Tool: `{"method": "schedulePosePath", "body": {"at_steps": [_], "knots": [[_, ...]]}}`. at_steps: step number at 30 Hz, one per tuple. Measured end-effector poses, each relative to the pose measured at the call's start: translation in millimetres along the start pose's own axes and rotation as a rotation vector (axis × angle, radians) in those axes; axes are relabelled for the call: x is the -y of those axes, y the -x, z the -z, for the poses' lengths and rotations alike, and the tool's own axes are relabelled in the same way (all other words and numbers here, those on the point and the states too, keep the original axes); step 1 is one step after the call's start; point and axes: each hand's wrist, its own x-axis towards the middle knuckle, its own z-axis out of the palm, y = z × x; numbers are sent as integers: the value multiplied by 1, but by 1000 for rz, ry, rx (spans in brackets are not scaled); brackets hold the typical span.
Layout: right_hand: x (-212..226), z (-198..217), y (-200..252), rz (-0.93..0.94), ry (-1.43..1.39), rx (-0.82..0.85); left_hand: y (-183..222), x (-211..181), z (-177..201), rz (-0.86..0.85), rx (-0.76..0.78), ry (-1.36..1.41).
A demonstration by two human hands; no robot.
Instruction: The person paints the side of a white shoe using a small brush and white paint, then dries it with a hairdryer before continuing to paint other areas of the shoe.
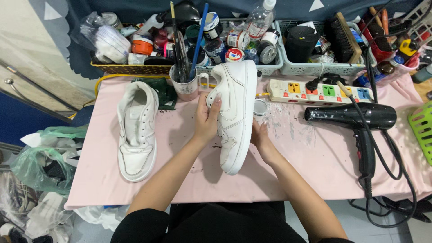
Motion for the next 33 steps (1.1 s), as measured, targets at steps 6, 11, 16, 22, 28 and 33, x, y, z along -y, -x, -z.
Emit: {"method": "schedulePosePath", "body": {"at_steps": [6,11,16,22,28,33], "knots": [[14,-13,-8,12,255,-246,-4,-3,4,-74,3,7],[24,-38,-15,173,977,-236,-7,-6,13,-8,-38,72],[12,-44,-33,146,1155,-188,-5,4,23,-40,-27,43],[17,-52,-32,300,946,-210,-6,11,28,57,-33,82],[59,-38,20,-15,809,-160,-9,24,30,68,-1,23],[92,-18,49,65,492,-195,-7,37,30,80,-58,-14]]}}
